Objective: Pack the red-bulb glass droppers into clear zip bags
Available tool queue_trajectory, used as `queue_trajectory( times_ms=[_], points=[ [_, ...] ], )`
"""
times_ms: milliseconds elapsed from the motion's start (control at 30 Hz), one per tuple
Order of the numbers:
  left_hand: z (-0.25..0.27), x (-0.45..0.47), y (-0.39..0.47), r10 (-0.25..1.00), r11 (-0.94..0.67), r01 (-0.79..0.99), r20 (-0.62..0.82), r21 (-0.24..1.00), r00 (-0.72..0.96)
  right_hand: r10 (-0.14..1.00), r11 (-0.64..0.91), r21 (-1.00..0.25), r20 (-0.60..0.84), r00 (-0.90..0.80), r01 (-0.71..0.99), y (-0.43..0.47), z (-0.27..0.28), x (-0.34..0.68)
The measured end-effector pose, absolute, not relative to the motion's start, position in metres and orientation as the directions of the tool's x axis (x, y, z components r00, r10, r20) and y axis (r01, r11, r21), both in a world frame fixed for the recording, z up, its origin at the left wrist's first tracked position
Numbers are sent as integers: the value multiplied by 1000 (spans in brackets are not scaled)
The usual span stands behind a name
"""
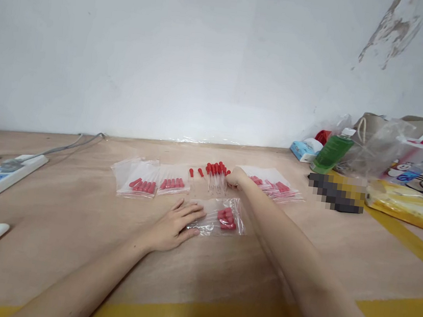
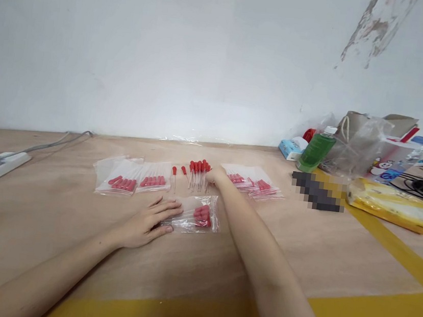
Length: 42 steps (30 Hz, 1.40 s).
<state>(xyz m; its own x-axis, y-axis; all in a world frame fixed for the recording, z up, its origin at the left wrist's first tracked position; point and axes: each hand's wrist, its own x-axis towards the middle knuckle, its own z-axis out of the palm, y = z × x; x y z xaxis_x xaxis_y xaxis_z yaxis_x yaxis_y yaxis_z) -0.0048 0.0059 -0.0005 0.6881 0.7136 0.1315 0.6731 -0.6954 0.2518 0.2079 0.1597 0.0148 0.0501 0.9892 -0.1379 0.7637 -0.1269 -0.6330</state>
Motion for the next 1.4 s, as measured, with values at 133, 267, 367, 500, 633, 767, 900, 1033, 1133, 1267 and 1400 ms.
queue_trajectory(
  times_ms=[133, 267, 367, 500, 633, 767, 900, 1033, 1133, 1267, 1400],
  points=[
    [0, -5, 5, 721, -687, 681, 118, 253, 683, 975, -200, -719, -215, 61, 666, 158, 20, 215],
    [0, -4, 6, 718, -691, 677, 124, 254, 685, 984, -170, -846, -175, 37, 506, 138, 31, 235],
    [0, -3, 6, 723, -684, 682, 121, 258, 680, 993, -119, -912, -107, 53, 392, 114, 29, 258],
    [1, -4, 6, 723, -684, 679, 122, 266, 680, 990, 66, -989, 82, 113, 134, 81, 9, 281],
    [0, -5, 6, 717, -691, 673, 134, 263, 684, 966, 127, -992, 118, 228, -26, 65, -12, 281],
    [0, -4, 6, 720, -687, 679, 119, 258, 684, 967, 104, -967, 43, 252, -234, 61, -20, 268],
    [2, -4, 6, 730, -676, 688, 111, 264, 675, 976, 118, -951, 58, 212, -285, 56, -22, 260],
    [2, -5, 5, 729, -676, 685, 103, 271, 677, 979, 120, -956, 69, 192, -268, 49, -23, 262],
    [2, -5, 5, 718, -687, 673, 111, 275, 687, 982, 85, -944, 25, 185, -320, 45, -22, 265],
    [1, -4, 5, 710, -695, 660, 130, 284, 692, 999, -26, -951, -35, 23, -307, 41, -18, 270],
    [2, -4, 4, 715, -690, 661, 135, 296, 686, 959, -57, -998, -48, -280, -23, 43, -13, 282]
  ],
)
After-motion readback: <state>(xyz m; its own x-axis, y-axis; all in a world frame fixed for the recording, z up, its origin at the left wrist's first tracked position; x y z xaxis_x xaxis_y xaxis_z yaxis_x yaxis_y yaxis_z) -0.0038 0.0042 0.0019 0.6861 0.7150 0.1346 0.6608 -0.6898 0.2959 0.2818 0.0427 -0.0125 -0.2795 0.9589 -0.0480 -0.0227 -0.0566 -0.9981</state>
